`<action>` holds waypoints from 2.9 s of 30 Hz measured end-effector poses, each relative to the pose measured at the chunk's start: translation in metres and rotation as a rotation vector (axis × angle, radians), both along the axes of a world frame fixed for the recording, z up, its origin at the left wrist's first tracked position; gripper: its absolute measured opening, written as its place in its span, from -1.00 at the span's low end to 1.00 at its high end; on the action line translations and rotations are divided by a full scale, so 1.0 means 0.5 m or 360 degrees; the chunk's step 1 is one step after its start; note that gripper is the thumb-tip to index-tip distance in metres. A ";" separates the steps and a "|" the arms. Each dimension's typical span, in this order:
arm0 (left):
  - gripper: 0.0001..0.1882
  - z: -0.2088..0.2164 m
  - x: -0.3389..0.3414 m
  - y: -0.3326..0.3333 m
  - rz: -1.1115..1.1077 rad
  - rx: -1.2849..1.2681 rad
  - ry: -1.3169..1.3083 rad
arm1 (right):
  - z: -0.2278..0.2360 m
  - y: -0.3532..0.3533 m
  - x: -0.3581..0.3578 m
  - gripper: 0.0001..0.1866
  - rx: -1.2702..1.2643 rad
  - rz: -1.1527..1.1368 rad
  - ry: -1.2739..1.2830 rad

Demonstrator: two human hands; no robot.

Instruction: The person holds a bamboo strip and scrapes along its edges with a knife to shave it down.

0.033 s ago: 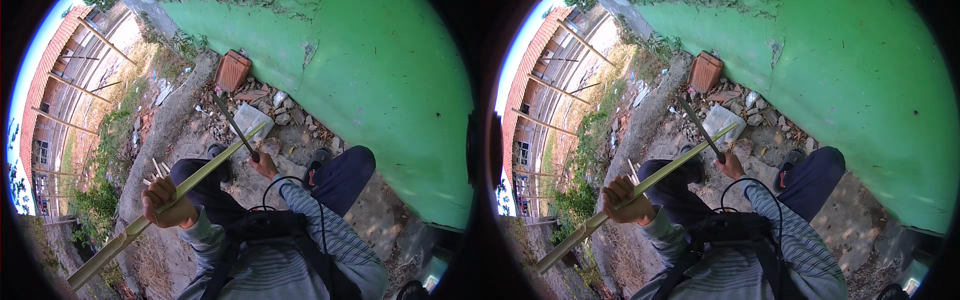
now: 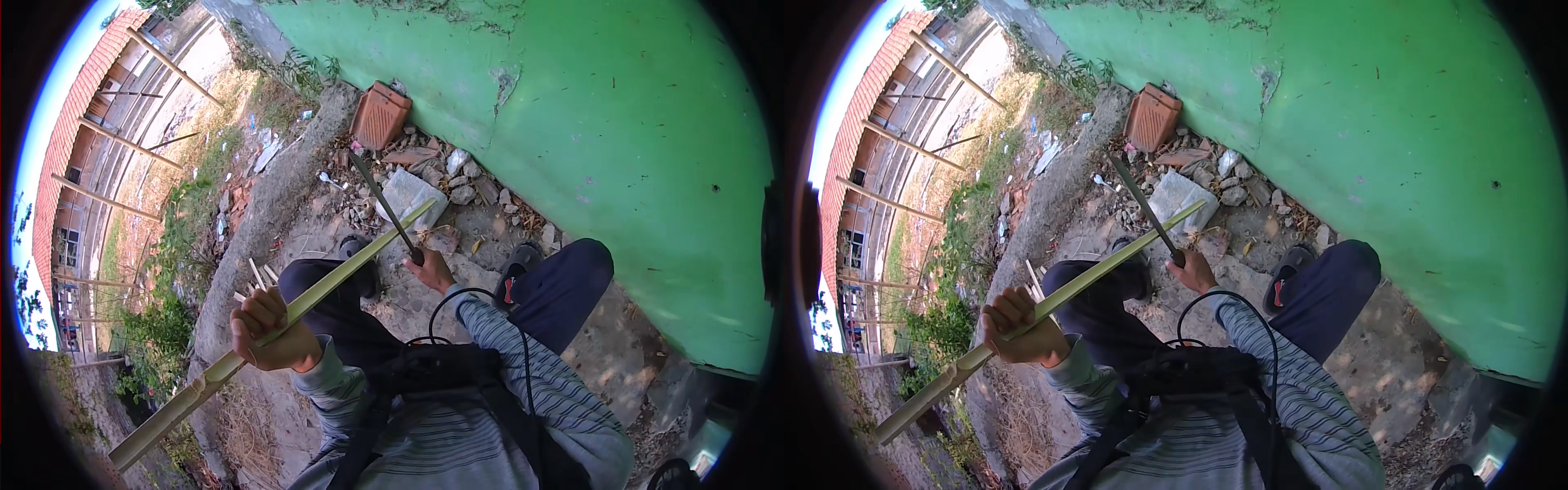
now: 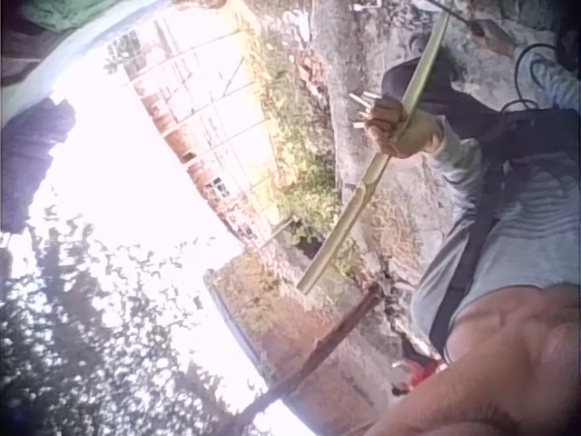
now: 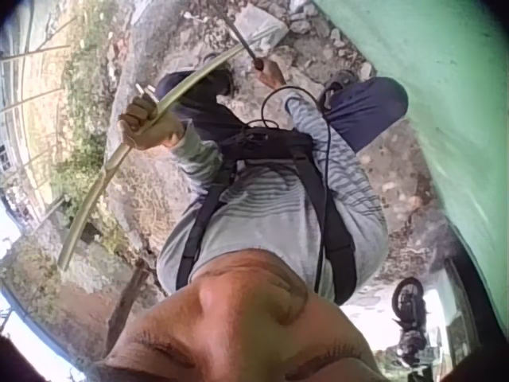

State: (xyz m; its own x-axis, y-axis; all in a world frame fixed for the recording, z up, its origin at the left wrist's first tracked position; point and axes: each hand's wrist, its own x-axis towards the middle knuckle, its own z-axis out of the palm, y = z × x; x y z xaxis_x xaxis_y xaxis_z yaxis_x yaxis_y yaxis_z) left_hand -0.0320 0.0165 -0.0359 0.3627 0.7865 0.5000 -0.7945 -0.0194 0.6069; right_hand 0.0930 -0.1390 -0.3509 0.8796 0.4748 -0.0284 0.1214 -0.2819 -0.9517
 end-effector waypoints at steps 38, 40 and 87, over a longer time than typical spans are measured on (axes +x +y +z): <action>-0.39 0.096 0.000 -0.013 -0.0199 0.0199 0.0506 | 0.002 -0.143 -0.096 -0.56 0.0295 -0.0266 0.0861; -0.38 0.068 -0.014 -0.022 -0.0159 0.0149 0.0547 | -0.022 -0.150 -0.115 -0.55 0.0253 -0.0222 0.0876; -0.40 -0.002 -0.230 0.000 -0.0023 -0.0064 0.0206 | -0.027 -0.122 -0.155 -0.61 -0.0438 -0.0016 0.0002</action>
